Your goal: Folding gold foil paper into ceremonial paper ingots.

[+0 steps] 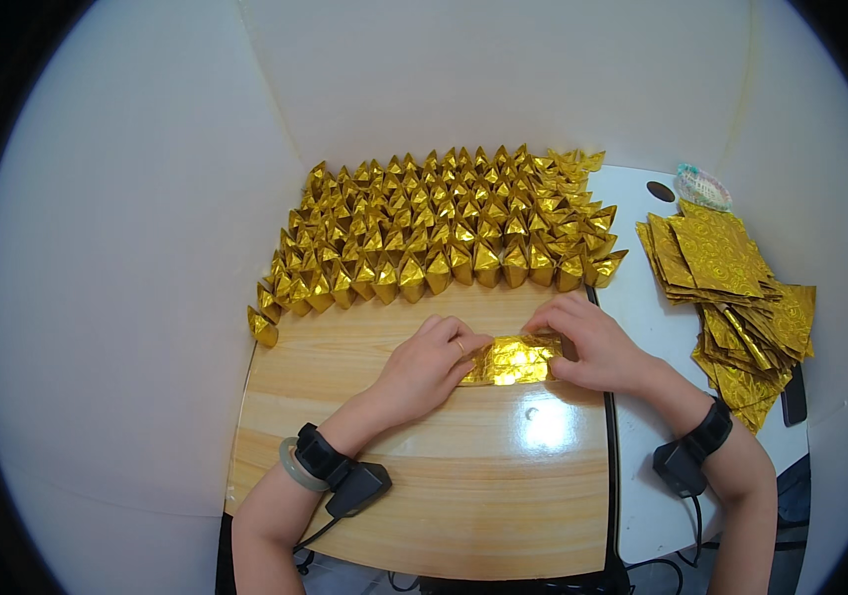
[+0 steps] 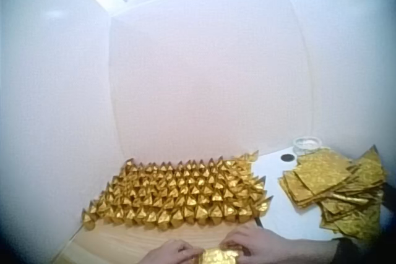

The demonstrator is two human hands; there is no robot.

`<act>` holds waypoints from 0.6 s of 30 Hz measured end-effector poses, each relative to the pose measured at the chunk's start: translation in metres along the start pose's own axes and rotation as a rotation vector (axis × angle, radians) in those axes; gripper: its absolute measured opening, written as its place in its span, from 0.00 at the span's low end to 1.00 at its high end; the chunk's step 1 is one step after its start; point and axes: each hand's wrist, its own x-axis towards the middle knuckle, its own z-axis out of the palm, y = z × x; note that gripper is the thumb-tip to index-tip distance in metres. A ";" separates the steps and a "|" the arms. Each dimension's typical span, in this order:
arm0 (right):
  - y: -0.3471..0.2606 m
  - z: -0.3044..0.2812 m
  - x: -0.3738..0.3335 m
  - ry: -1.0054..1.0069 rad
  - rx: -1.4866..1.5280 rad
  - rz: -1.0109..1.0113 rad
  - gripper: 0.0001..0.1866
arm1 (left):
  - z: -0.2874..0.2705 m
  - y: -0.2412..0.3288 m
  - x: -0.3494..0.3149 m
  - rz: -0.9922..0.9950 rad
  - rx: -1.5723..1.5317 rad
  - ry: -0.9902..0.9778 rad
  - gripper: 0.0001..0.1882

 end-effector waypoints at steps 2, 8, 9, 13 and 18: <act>0.002 -0.009 0.000 -0.053 -0.026 -0.014 0.25 | 0.001 -0.003 0.000 0.085 0.087 -0.052 0.18; 0.014 -0.025 -0.006 -0.193 0.115 -0.116 0.31 | -0.001 0.000 0.001 0.083 0.061 -0.073 0.20; 0.012 -0.025 -0.005 -0.175 0.096 -0.099 0.30 | -0.001 0.000 0.001 0.083 0.061 -0.074 0.20; 0.004 -0.022 -0.003 -0.098 0.048 -0.034 0.26 | -0.002 -0.001 0.000 0.077 0.042 -0.088 0.21; 0.004 -0.021 -0.003 -0.047 -0.002 -0.071 0.21 | -0.001 -0.005 -0.001 0.080 0.022 -0.080 0.21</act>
